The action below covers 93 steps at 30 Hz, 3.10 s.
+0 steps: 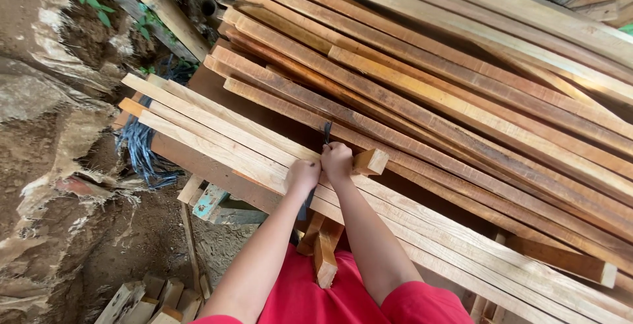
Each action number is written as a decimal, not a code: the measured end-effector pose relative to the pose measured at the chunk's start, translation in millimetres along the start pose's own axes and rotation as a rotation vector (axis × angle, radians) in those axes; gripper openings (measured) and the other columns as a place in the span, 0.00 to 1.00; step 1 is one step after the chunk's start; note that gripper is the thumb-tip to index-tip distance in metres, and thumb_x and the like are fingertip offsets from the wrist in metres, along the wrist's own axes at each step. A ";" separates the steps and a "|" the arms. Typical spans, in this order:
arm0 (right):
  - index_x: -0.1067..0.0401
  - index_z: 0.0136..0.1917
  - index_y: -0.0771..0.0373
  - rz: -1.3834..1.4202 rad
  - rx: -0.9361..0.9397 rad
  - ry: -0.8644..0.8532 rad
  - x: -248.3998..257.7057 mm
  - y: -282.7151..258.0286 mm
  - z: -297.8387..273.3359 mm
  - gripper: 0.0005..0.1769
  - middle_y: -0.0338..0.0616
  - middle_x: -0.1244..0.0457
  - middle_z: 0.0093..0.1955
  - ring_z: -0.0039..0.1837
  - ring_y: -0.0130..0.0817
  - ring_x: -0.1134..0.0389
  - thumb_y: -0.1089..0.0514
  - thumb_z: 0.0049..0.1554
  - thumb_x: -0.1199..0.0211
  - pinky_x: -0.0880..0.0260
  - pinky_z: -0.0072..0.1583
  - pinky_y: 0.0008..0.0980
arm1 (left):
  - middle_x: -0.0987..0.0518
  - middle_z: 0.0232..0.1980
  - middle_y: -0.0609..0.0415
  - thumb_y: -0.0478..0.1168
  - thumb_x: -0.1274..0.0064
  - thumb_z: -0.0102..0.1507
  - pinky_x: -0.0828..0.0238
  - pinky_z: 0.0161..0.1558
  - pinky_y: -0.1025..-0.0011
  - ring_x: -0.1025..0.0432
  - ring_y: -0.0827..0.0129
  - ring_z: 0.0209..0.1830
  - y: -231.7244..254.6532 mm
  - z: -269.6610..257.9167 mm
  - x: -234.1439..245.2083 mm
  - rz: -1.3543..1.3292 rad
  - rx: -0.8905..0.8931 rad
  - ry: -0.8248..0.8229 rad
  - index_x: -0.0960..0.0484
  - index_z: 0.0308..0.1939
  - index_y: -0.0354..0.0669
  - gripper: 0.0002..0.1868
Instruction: The recorder is gathering and binding multiple wooden planks together using black rubber straps.
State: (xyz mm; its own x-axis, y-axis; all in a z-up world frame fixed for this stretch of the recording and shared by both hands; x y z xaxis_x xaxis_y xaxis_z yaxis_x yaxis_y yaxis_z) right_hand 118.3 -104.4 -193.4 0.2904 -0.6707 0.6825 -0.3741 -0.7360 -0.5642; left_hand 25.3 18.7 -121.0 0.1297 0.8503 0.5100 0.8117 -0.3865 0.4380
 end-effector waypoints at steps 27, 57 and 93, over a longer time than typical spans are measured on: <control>0.32 0.51 0.70 0.726 0.142 -0.060 20.4 -17.8 -19.2 0.06 0.46 0.32 0.29 0.29 0.27 0.36 0.66 0.61 0.40 0.36 0.36 0.23 | 0.16 0.40 0.45 0.56 0.56 0.68 0.24 0.49 0.46 0.22 0.45 0.49 89.9 -18.3 111.3 0.280 -0.517 0.276 0.16 0.42 0.47 0.20; 0.20 0.44 0.52 0.406 0.176 -0.132 4.9 -2.5 -6.9 0.15 0.40 0.37 0.28 0.35 0.35 0.35 0.54 0.65 0.47 0.34 0.43 0.33 | 0.22 0.63 0.37 0.56 0.48 0.69 0.35 0.68 0.55 0.31 0.48 0.69 74.2 13.8 63.6 -0.670 -0.376 0.113 0.21 0.62 0.37 0.28; 0.21 0.55 0.55 0.039 0.069 -0.135 15.0 -4.8 -9.4 0.21 0.41 0.27 0.44 0.53 0.38 0.25 0.41 0.57 0.32 0.21 0.50 0.40 | 0.16 0.31 0.54 0.49 0.54 0.71 0.25 0.47 0.61 0.19 0.59 0.41 15.6 6.6 12.9 -0.498 -0.352 0.198 0.15 0.45 0.56 0.12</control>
State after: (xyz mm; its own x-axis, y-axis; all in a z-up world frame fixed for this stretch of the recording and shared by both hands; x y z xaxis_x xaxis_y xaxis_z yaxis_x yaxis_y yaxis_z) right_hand 116.2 -110.1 -176.1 0.3939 -0.7019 0.5934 -0.3276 -0.7104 -0.6229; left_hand 43.4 25.9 -112.5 -0.3493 0.8893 0.2953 0.5077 -0.0852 0.8573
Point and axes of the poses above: each hand's wrist, its own z-axis towards the middle knuckle, its own x-axis out of the back of the hand, y = z × x, the point moved 7 cm from there along z, towards the middle knuckle
